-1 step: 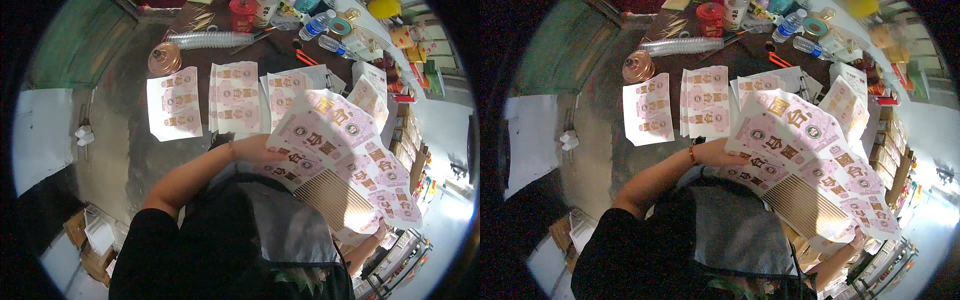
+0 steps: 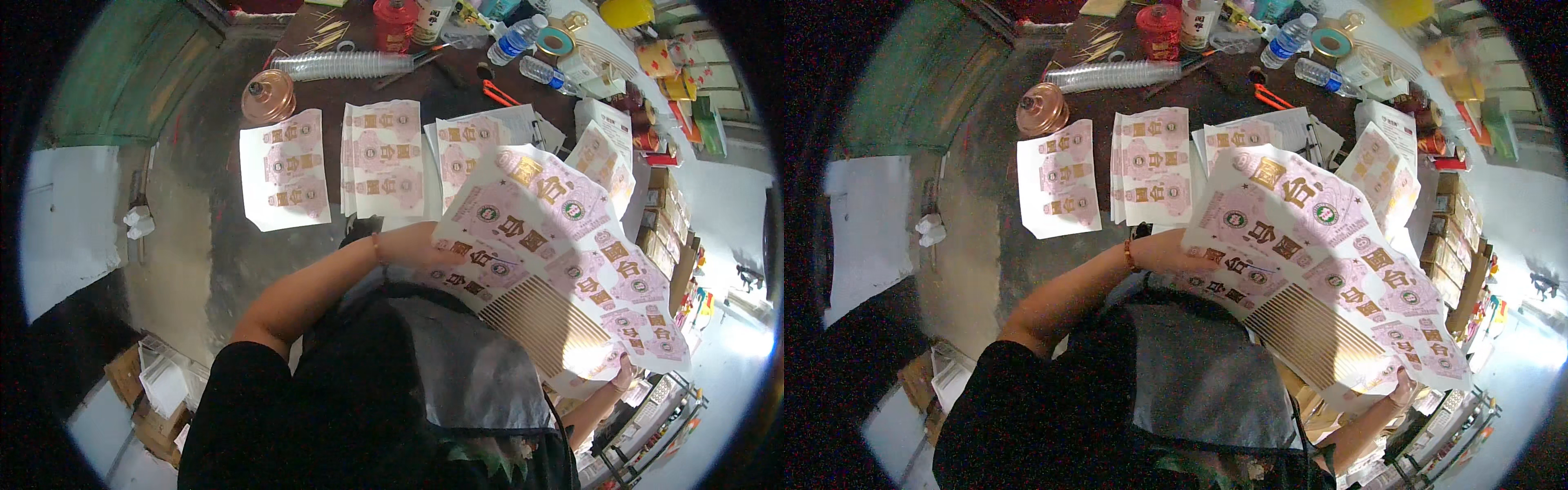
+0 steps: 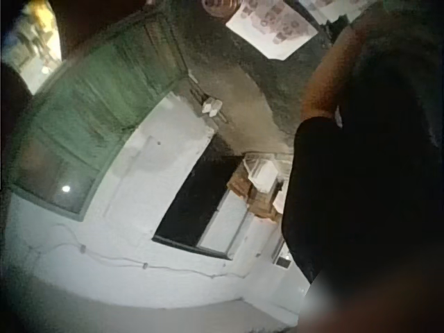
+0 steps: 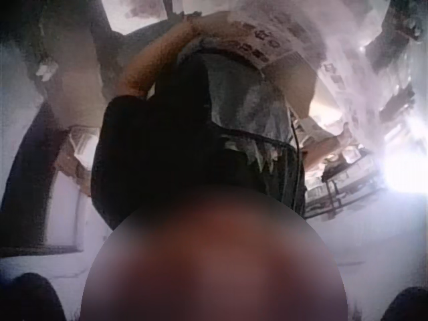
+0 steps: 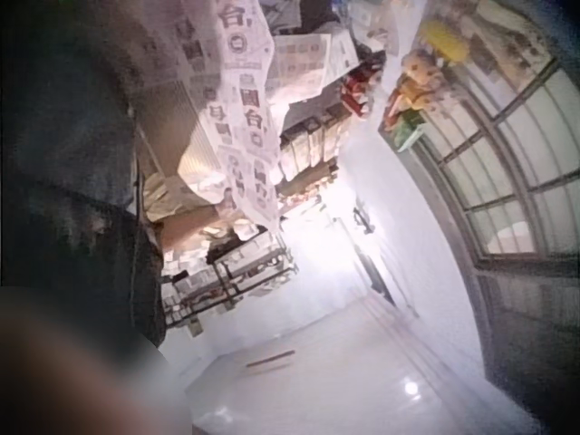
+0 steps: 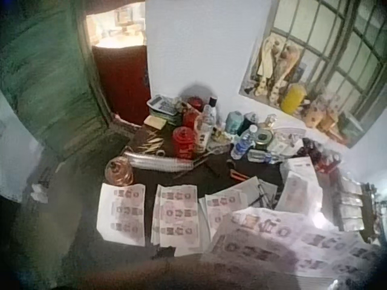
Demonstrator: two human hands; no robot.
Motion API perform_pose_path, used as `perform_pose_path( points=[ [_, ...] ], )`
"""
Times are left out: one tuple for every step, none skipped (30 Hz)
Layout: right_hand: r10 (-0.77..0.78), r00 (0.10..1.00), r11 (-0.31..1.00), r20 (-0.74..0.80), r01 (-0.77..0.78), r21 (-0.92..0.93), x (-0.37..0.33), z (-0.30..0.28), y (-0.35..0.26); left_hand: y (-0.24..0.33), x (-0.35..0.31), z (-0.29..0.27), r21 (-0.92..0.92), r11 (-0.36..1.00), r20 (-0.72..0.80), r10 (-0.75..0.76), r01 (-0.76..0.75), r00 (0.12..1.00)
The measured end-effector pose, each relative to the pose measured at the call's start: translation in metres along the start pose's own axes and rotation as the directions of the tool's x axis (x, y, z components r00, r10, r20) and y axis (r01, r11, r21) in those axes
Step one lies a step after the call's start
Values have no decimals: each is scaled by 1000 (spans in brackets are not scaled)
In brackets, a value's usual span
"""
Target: The person unfolds printed paper sheets and uses scissors to cut them into smaller sections. They repeatedly pick up sheets, align them, and cut along printed lines, placing the cut pieces on the table.
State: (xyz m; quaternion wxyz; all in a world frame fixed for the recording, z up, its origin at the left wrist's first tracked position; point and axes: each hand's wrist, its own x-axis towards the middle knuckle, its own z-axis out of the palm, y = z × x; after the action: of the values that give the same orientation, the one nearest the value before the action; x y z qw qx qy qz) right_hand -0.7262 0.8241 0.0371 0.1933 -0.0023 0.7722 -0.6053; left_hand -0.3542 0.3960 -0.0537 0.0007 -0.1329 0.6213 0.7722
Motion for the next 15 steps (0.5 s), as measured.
perform_pose_path(
  points=[
    [4,1000,1000,15,-4,6,4,1,-1,-9,-2,2,-4,1000,-27,-6,6,1000],
    [11,1000,1000,26,-12,16,6,1,-1,-12,-4,3,-7,1000,-50,-12,12,999],
    [15,999,1000,45,-16,24,10,3,-2,-15,-5,5,-10,1000,-75,-17,17,997],
    [22,997,999,68,-24,24,15,6,-4,-18,-7,4,12,997,-109,-69,71,992],
    [24,997,999,68,-26,30,12,1,-5,-8,-4,3,40,992,-120,-115,121,986],
    [28,995,999,98,-31,30,17,5,-7,0,-5,-2,62,983,-151,-163,174,975],
    [38,991,999,131,-42,31,23,10,-9,4,-5,-6,56,984,-199,-155,170,968],
    [51,982,998,182,-59,39,33,20,-10,9,-7,-12,52,985,-249,-149,167,957],
    [66,968,996,244,-78,39,45,29,-13,12,-8,-18,49,985,-298,-143,165,944],
    [67,945,997,319,-79,26,56,41,-17,13,-7,-28,241,960,-323,-60,144,944],
    [29,904,999,428,-36,7,72,49,-15,14,-7,-40,428,895,-329,28,123,944],
    [203,875,977,440,-154,-145,73,83,-35,9,-11,-53,471,882,-314,183,-15,932],
    [70,895,992,441,-16,-124,86,88,-23,9,-15,-68,673,732,-213,332,-109,919],
    [208,880,967,426,-120,-223,81,116,-38,9,-24,-82,848,506,-118,473,-159,873],
    [146,864,980,482,-60,-190,92,128,-34,8,-28,-97,949,257,-6,597,-183,802]
  ],
)
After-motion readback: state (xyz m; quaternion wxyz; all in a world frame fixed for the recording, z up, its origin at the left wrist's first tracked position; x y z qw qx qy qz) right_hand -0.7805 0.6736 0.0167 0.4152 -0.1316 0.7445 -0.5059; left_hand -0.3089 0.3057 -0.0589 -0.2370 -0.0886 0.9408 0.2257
